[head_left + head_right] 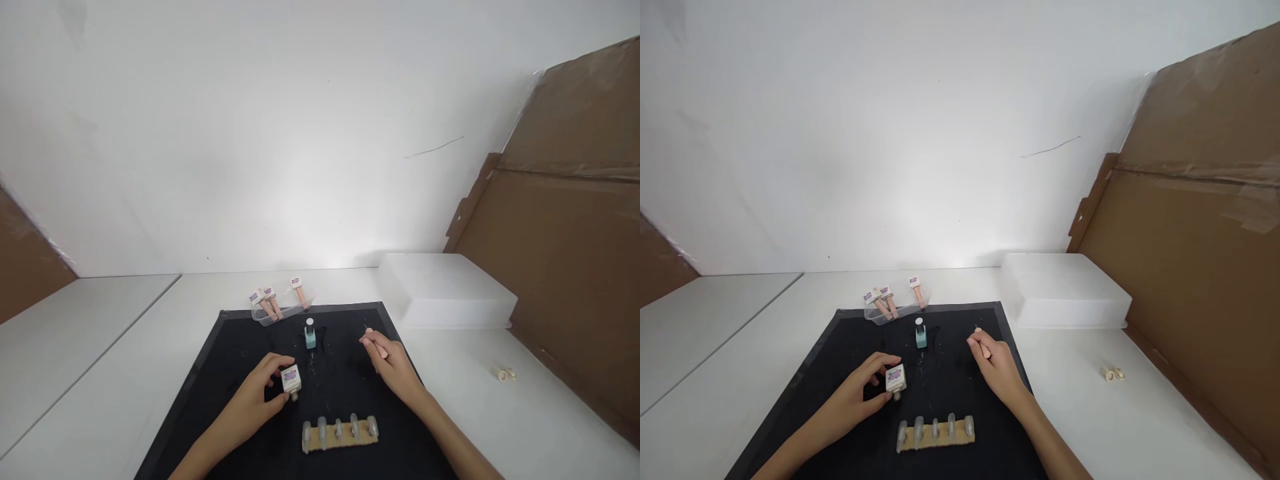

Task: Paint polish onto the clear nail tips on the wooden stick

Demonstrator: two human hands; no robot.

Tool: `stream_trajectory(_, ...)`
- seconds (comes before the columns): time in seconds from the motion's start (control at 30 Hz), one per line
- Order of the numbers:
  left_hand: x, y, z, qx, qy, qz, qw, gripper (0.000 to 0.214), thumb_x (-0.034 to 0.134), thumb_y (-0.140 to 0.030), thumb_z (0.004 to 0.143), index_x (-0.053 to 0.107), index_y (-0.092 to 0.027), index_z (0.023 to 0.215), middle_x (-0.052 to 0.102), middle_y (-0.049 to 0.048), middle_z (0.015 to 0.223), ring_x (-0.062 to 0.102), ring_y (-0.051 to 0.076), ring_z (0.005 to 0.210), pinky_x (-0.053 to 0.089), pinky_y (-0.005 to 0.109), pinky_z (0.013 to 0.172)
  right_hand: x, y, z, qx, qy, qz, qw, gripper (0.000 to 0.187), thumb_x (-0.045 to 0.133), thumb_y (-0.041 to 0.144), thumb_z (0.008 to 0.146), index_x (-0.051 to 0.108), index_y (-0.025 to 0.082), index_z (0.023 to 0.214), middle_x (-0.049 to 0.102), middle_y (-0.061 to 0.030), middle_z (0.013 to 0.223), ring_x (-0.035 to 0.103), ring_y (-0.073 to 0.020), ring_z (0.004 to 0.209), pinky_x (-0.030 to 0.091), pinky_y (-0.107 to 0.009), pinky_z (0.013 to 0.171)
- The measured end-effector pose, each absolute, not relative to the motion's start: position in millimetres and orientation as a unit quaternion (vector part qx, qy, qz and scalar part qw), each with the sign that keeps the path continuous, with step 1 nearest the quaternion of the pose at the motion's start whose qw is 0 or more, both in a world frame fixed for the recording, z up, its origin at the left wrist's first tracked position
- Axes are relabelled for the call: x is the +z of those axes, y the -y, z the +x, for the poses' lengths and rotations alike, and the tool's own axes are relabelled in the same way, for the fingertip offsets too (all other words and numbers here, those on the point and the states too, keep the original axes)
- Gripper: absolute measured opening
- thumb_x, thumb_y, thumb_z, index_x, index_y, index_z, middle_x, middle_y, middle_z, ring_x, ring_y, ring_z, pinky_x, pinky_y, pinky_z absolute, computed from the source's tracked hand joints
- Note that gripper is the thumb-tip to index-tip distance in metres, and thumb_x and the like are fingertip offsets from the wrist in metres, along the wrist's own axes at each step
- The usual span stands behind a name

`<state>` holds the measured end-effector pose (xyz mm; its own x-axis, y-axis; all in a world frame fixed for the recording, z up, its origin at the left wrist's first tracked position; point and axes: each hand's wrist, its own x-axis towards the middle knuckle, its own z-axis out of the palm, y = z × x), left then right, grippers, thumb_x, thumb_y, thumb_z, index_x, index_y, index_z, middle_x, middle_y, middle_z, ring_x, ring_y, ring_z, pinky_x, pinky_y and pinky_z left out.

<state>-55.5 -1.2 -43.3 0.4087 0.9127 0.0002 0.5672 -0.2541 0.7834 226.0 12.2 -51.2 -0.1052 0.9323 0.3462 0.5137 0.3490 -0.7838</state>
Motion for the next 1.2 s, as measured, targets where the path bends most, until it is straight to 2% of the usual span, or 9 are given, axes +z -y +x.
stream_trajectory(0.17, -48.2, 0.7, -61.2, 0.219, -0.466, 0.761, 0.394, 0.051, 0.049, -0.019, 0.075, 0.044, -0.033, 0.125, 0.047, 0.0043, 0.127, 0.048, 0.021, 0.109, 0.043, 0.030, 0.086, -52.8, -11.5, 226.4, 0.245, 0.701, -0.521, 0.421, 0.025, 0.042, 0.035, 0.090, 0.059, 0.019, 0.078, 0.035, 0.0074, 0.048, 0.039, -0.0115, 0.042, 0.043, -0.025, 0.052)
stream_trajectory(0.33, -44.1, 1.2, -63.1, 0.195, -0.448, 0.773, 0.405, 0.049, 0.047, -0.018, 0.077, 0.046, -0.035, 0.123, 0.044, 0.0017, 0.132, 0.039, 0.022, 0.121, 0.036, 0.036, 0.097, -52.5, -9.6, 228.0, 0.247, 0.699, -0.520, 0.423, 0.023, 0.044, 0.034, 0.089, 0.059, 0.020, 0.080, 0.035, 0.0072, 0.049, 0.038, -0.0113, 0.042, 0.041, -0.025, 0.052)
stream_trajectory(0.47, -37.6, 0.5, -61.7, 0.180, -0.450, 0.775, 0.406, 0.046, 0.048, -0.019, 0.077, 0.050, -0.034, 0.120, 0.047, 0.0014, 0.130, 0.042, 0.021, 0.118, 0.036, 0.035, 0.096, -50.7, -7.1, 227.7, 0.254, 0.696, -0.516, 0.429, 0.023, 0.045, 0.033, 0.088, 0.060, 0.020, 0.078, 0.034, 0.0070, 0.050, 0.037, -0.0112, 0.043, 0.042, -0.025, 0.054)
stream_trajectory(0.67, -23.6, -2.1, -50.2, 0.205, -0.444, 0.771, 0.409, 0.040, 0.053, -0.024, 0.076, 0.053, -0.029, 0.116, 0.052, 0.0037, 0.122, 0.050, 0.021, 0.106, 0.041, 0.032, 0.085, -49.5, -3.9, 225.5, 0.278, 0.689, -0.497, 0.448, 0.026, 0.046, 0.038, 0.087, 0.063, 0.020, 0.077, 0.034, 0.0072, 0.048, 0.036, -0.0114, 0.043, 0.045, -0.029, 0.064)
stream_trajectory(0.77, -12.1, -3.3, -36.0, 0.235, -0.432, 0.755, 0.434, 0.039, 0.055, -0.025, 0.075, 0.055, -0.027, 0.114, 0.055, 0.0030, 0.116, 0.052, 0.020, 0.100, 0.041, 0.031, 0.084, -50.2, -2.8, 226.6, 0.297, 0.680, -0.482, 0.466, 0.030, 0.045, 0.040, 0.088, 0.066, 0.020, 0.084, 0.032, 0.0082, 0.045, 0.035, -0.0113, 0.042, 0.045, -0.033, 0.071)
stream_trajectory(0.87, -4.8, -4.3, -18.9, 0.264, -0.431, 0.725, 0.468, 0.040, 0.057, -0.028, 0.074, 0.055, -0.026, 0.114, 0.056, 0.0040, 0.113, 0.053, 0.019, 0.094, 0.042, 0.032, 0.082, -49.8, -1.0, 229.9, 0.318, 0.670, -0.467, 0.481, 0.038, 0.038, 0.044, 0.090, 0.066, 0.020, 0.099, 0.026, 0.0099, 0.042, 0.030, -0.0105, 0.038, 0.046, -0.036, 0.073)
stream_trajectory(1.0, -6.8, -4.5, -0.8, 0.313, -0.424, 0.681, 0.508, 0.041, 0.060, -0.028, 0.072, 0.055, -0.022, 0.113, 0.059, 0.0054, 0.104, 0.055, 0.019, 0.092, 0.043, 0.032, 0.081, -46.3, 3.6, 235.5, 0.406, 0.620, -0.428, 0.517, 0.050, 0.031, 0.051, 0.092, 0.059, 0.018, 0.116, 0.027, 0.0103, 0.039, 0.027, -0.0102, 0.035, 0.045, -0.032, 0.057)
stream_trajectory(1.1, -12.5, -4.3, 5.1, 0.344, -0.419, 0.658, 0.523, 0.039, 0.064, -0.027, 0.070, 0.056, -0.021, 0.108, 0.060, 0.0052, 0.100, 0.056, 0.020, 0.092, 0.043, 0.031, 0.082, -40.9, 8.0, 238.7, 0.471, 0.586, -0.383, 0.537, 0.058, 0.030, 0.059, 0.088, 0.062, 0.016, 0.110, 0.036, 0.0059, 0.044, 0.033, -0.0117, 0.039, 0.036, -0.026, 0.044)
stream_trajectory(1.2, -16.0, -4.1, 5.6, 0.364, -0.417, 0.649, 0.522, 0.036, 0.065, -0.026, 0.069, 0.057, -0.021, 0.104, 0.059, 0.0039, 0.098, 0.057, 0.019, 0.092, 0.043, 0.031, 0.083, -33.0, 11.8, 239.9, 0.504, 0.573, -0.365, 0.533, 0.058, 0.032, 0.061, 0.086, 0.066, 0.016, 0.098, 0.039, 0.0036, 0.053, 0.035, -0.0113, 0.044, 0.030, -0.024, 0.042)
